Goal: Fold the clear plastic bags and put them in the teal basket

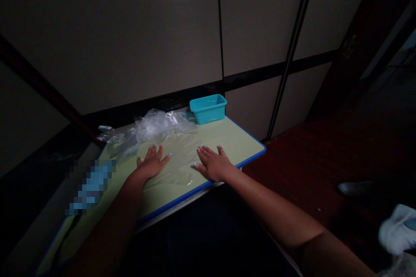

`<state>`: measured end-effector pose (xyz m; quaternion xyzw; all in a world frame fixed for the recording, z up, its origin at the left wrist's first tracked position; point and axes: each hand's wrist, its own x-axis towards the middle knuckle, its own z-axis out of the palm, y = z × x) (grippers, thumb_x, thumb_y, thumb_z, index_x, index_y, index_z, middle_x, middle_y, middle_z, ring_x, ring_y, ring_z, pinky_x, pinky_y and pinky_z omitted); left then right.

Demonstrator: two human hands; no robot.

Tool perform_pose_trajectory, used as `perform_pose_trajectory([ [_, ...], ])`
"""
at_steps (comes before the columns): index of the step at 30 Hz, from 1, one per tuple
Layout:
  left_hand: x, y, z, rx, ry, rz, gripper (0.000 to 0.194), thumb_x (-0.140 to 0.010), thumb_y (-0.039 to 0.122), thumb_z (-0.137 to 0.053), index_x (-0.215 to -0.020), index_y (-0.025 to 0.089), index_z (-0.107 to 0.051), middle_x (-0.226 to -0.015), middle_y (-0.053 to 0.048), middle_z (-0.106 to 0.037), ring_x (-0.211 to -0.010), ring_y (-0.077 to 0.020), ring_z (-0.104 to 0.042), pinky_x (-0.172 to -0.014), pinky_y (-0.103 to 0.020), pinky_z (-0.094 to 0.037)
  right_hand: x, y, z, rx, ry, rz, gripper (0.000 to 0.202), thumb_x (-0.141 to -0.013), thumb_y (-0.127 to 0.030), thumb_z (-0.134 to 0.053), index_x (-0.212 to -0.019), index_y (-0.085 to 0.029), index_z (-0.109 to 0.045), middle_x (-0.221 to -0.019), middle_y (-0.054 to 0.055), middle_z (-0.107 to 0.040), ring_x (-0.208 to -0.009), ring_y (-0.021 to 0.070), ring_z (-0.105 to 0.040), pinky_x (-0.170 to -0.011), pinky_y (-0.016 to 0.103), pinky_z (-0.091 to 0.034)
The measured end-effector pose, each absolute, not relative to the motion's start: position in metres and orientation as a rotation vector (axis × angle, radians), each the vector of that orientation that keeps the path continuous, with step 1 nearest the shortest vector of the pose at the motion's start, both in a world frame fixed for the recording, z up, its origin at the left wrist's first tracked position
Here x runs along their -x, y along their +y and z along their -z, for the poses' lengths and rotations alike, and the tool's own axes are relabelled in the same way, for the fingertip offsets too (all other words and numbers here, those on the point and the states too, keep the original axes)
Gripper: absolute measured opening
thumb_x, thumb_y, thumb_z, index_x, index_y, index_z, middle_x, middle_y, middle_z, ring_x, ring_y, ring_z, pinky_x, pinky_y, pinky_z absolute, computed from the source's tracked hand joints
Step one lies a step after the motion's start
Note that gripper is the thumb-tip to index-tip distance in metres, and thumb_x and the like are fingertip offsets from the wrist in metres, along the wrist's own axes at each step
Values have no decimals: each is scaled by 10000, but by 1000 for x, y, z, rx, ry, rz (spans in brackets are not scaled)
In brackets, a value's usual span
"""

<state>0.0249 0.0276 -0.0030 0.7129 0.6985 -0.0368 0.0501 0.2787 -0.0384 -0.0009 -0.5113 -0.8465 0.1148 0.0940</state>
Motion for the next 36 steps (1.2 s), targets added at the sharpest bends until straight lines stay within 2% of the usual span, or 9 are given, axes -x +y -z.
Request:
perform_pose_trajectory([
  [11,-24,30,6,-2158,2126,130,755,-856,635,-146,-1463,190,-84,-1516,-108,21,-1389,-277,31,-1044,-620,-120,-303,-23,1,1427,-2620,-339,632,-906,-572,-178,-1454,-259,-142,-1499,44,-169,-1382,253,-106,-1073,570,-37],
  [22,-27,25,0,-2195,2110,0,723,-875,596,-156,-1463,185,-67,-1521,-100,19,-1394,-240,52,-1046,-617,-83,-306,-24,2,1459,-2582,-272,671,-896,-600,-139,-1456,-231,-136,-1504,62,-149,-1387,248,-80,-1061,588,-47],
  [28,-17,13,-10,-2263,2054,-69,644,-897,547,-181,-1442,207,-207,-1523,-59,-52,-1397,-232,29,-1053,-603,-81,-310,-16,1,1557,-2562,-263,648,-900,-583,-123,-1450,-243,-174,-1515,58,-103,-1389,254,-37,-1048,608,-36],
  [32,2,-16,-5,-2247,2035,-69,587,-915,490,-217,-1435,220,-224,-1517,-61,-102,-1398,-236,-30,-1044,-616,-96,-308,-15,-1,1620,-2495,-213,625,-907,-557,-145,-1449,-247,-177,-1520,62,-58,-1389,262,-20,-1032,627,-3],
  [36,17,-44,3,-2276,2035,-83,529,-921,454,-268,-1420,280,-256,-1504,-38,-183,-1393,-250,-86,-1037,-624,-112,-277,-27,-8,1581,-2412,-154,628,-917,-527,-144,-1455,-204,-163,-1519,70,-29,-1389,265,-8,-1032,618,51],
])
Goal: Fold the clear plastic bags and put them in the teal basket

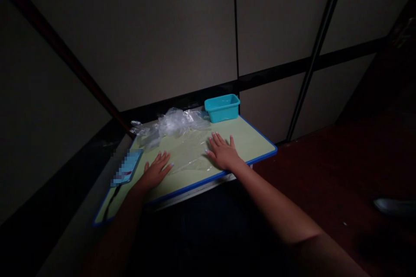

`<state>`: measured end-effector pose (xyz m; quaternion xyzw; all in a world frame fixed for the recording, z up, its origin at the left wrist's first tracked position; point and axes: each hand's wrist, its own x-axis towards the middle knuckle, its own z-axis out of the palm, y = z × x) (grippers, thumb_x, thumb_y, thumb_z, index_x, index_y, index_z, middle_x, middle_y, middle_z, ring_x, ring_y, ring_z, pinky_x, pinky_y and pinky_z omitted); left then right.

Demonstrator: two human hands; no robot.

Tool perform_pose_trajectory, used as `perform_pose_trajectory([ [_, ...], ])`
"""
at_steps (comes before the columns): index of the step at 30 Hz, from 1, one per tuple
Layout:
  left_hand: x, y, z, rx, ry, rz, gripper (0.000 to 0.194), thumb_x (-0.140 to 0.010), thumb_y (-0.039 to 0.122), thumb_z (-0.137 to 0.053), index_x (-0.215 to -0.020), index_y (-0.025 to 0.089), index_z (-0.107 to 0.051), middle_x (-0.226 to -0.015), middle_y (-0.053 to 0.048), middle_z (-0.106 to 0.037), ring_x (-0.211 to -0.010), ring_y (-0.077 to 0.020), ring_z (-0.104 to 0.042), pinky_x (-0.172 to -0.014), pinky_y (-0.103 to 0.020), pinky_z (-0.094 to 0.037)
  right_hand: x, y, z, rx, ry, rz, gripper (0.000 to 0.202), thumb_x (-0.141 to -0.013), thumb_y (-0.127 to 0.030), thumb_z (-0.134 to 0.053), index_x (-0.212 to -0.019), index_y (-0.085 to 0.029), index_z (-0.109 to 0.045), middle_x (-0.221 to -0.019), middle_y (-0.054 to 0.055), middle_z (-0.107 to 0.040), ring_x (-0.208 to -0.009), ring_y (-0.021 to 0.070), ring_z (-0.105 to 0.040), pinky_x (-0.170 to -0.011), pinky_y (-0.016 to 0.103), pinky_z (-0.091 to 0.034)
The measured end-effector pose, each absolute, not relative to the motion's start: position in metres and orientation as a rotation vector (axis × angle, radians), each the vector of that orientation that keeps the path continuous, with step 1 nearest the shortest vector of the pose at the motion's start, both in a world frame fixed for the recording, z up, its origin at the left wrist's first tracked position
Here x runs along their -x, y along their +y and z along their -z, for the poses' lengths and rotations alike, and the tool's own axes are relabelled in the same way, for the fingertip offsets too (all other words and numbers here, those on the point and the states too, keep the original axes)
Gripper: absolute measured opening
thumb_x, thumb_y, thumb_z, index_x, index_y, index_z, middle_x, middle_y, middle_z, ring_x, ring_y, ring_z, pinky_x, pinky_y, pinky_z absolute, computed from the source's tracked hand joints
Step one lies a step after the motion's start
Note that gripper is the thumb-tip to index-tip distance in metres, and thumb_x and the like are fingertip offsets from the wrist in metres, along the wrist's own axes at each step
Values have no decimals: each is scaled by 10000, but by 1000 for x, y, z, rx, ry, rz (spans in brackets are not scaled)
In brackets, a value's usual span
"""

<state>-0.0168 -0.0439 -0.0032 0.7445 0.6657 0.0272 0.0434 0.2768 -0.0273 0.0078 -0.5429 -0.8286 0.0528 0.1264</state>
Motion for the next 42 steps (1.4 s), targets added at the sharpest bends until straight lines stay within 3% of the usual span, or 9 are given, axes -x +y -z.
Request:
perform_pose_trajectory([
  [5,19,-56,6,-2340,2030,-134,497,-928,453,-276,-1403,308,-290,-1475,-14,-279,-1387,-226,-142,-1058,-597,-93,-212,-58,-13,1252,-2551,-258,668,-908,-562,-142,-1458,-184,-148,-1510,64,-94,-1392,224,-46,-1057,576,66],
  [14,17,-56,3,-2335,2010,-61,654,-859,590,-362,-1421,273,-256,-1492,-28,-219,-1390,-244,-122,-1069,-580,-95,-214,-78,-2,1274,-2616,-385,685,-901,-586,-145,-1454,-182,-155,-1494,75,-180,-1380,223,-140,-1071,551,67],
  [32,21,-53,4,-2297,2016,-28,791,-765,657,-472,-1426,289,-240,-1495,-20,-206,-1391,-275,-83,-1066,-579,-122,-268,-88,-1,1470,-2585,-275,672,-899,-592,-154,-1454,-213,-159,-1497,90,-166,-1376,235,-149,-1075,564,-21],
  [42,19,-55,2,-2286,2019,-54,777,-762,642,-490,-1420,305,-251,-1496,-6,-203,-1390,-262,-112,-1081,-550,-108,-275,-92,-6,1725,-2443,-291,720,-899,-567,-146,-1459,-116,-108,-1506,113,-41,-1390,246,-38,-1066,579,3],
])
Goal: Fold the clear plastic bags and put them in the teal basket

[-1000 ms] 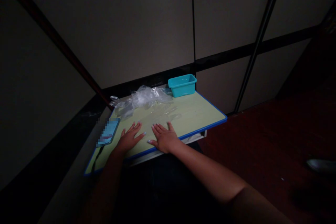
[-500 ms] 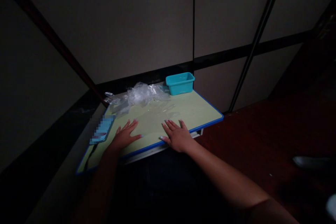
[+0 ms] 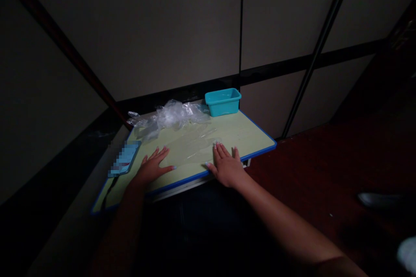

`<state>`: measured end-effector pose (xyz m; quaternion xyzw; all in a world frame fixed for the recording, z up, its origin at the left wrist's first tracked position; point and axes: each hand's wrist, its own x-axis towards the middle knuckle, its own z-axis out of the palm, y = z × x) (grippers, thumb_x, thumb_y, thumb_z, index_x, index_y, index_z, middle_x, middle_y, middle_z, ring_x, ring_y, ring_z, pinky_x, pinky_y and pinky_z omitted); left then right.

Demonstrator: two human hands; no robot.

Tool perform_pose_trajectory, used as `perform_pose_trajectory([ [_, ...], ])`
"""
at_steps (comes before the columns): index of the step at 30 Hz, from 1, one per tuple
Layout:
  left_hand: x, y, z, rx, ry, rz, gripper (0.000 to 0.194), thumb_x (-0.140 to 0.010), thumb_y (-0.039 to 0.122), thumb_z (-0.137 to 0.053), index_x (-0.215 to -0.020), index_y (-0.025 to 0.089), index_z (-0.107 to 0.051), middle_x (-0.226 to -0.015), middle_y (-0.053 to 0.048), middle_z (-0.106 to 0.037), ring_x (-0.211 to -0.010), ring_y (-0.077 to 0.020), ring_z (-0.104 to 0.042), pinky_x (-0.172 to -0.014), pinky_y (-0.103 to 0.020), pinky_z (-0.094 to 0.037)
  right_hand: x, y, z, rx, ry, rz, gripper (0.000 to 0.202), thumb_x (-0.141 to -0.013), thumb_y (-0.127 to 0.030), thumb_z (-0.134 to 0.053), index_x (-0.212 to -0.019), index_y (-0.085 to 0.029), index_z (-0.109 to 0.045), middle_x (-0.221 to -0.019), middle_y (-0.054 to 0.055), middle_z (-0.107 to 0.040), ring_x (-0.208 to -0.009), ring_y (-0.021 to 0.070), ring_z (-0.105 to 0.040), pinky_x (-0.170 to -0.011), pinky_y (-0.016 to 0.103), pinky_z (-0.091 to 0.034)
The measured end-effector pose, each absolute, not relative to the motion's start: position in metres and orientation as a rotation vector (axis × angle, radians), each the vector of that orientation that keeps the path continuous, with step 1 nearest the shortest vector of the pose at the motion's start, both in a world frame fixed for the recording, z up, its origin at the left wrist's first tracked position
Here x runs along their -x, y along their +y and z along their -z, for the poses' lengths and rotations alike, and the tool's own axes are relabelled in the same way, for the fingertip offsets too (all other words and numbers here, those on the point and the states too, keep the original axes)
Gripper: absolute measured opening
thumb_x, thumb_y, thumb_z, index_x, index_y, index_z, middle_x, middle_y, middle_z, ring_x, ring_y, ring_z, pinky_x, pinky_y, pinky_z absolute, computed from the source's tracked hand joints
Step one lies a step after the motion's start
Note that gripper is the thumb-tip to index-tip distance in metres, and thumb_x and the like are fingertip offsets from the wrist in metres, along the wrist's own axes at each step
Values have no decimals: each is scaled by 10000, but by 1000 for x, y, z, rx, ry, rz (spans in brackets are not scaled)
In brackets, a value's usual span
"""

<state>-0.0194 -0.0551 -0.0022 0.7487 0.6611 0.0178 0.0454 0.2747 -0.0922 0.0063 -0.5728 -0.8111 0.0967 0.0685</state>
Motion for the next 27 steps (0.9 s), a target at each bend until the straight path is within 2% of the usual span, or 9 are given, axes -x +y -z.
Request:
perform_pose_trajectory([
  [3,19,-55,3,-2280,2022,-58,777,-763,631,-501,-1421,304,-250,-1496,-10,-203,-1389,-262,-119,-1081,-549,-105,-253,-93,-11,1672,-2372,-249,734,-898,-574,-125,-1459,-100,-111,-1508,115,-15,-1391,242,-18,-1072,558,32],
  [6,18,-55,3,-2278,2027,-59,761,-772,605,-506,-1421,301,-251,-1495,-13,-212,-1388,-267,-120,-1075,-553,-118,-221,-92,-15,1503,-2422,-309,731,-895,-585,-97,-1461,-123,-131,-1512,98,-62,-1392,241,-27,-1082,545,18],
  [10,17,-55,3,-2288,2025,-26,683,-808,472,-511,-1420,318,-251,-1496,2,-212,-1389,-259,-118,-1075,-548,-134,-177,-83,-17,1327,-2482,-381,697,-907,-547,-45,-1453,-135,-180,-1502,95,-151,-1389,216,-86,-1087,532,28],
  [14,17,-56,2,-2309,2014,-5,666,-808,390,-506,-1419,321,-252,-1495,5,-217,-1390,-245,-118,-1079,-540,-135,-153,-67,-11,1282,-2521,-412,698,-906,-537,-50,-1445,-120,-204,-1502,98,-155,-1390,217,-78,-1077,551,49],
  [18,16,-58,2,-2309,2027,-50,666,-807,464,-506,-1411,300,-280,-1492,-6,-233,-1388,-248,-130,-1079,-535,-135,-154,-55,-2,1336,-2547,-447,710,-900,-542,-66,-1443,-101,-187,-1506,94,-125,-1391,207,-74,-1069,563,71],
  [23,15,-58,1,-2294,2027,-45,727,-788,564,-508,-1415,280,-274,-1495,-25,-225,-1387,-256,-133,-1078,-536,-134,-171,-52,0,1352,-2579,-463,678,-896,-559,-88,-1456,-182,-158,-1514,61,-102,-1392,212,-54,-1063,560,87],
  [27,16,-58,0,-2285,2022,-45,752,-775,612,-496,-1416,290,-269,-1497,-33,-215,-1387,-264,-128,-1079,-539,-121,-184,-51,-3,1422,-2590,-455,716,-880,-603,-81,-1458,-184,-146,-1516,69,-83,-1392,227,-33,-1056,573,79],
])
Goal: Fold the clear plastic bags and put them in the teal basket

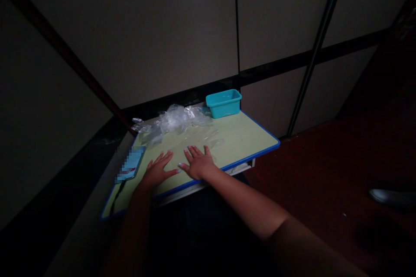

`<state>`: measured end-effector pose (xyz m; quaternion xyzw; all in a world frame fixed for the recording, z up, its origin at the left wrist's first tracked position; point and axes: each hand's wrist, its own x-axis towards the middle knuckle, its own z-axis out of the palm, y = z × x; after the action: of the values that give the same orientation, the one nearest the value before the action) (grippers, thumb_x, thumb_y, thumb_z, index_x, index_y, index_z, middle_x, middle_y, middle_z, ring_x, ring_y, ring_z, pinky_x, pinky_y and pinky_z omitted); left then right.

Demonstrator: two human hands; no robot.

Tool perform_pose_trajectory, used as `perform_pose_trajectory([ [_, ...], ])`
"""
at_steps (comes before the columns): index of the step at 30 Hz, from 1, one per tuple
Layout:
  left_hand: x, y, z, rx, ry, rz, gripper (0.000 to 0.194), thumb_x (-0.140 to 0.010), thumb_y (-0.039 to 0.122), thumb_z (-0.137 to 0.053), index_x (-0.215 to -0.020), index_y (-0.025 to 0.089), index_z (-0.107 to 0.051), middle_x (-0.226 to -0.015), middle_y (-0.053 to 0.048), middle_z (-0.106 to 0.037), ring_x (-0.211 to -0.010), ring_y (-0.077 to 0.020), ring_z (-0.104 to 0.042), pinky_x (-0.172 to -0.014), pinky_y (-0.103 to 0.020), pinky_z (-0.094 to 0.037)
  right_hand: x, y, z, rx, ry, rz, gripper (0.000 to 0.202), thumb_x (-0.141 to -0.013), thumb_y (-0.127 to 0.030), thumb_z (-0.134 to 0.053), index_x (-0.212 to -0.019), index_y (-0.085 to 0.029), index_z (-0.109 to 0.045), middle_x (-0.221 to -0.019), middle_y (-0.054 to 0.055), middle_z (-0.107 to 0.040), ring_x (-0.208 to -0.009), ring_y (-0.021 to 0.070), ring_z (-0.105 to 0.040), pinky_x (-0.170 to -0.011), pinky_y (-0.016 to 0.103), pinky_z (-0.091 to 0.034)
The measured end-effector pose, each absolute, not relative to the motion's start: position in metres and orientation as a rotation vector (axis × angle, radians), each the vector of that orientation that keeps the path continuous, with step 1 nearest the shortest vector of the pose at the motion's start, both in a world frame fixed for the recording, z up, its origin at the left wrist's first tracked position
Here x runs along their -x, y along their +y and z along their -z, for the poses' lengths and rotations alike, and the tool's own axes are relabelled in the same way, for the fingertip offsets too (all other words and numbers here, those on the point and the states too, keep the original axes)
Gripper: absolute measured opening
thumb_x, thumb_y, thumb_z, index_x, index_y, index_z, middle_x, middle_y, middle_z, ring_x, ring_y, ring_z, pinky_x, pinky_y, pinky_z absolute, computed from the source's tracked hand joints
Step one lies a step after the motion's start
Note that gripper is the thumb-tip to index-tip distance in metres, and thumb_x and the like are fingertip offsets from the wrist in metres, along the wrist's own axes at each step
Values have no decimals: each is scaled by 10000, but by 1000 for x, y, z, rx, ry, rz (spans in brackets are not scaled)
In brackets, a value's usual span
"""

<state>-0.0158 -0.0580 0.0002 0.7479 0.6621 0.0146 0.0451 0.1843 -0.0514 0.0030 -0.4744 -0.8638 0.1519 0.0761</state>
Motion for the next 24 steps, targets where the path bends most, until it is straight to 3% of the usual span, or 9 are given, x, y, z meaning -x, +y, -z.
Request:
perform_pose_trajectory([
  [24,21,-55,2,-2274,2006,-51,745,-777,595,-502,-1418,302,-262,-1497,-20,-206,-1388,-261,-120,-1082,-524,-129,-241,-50,-8,1672,-2546,-373,670,-884,-600,-100,-1457,-255,-127,-1521,48,-30,-1385,272,35,-1011,627,99],
])
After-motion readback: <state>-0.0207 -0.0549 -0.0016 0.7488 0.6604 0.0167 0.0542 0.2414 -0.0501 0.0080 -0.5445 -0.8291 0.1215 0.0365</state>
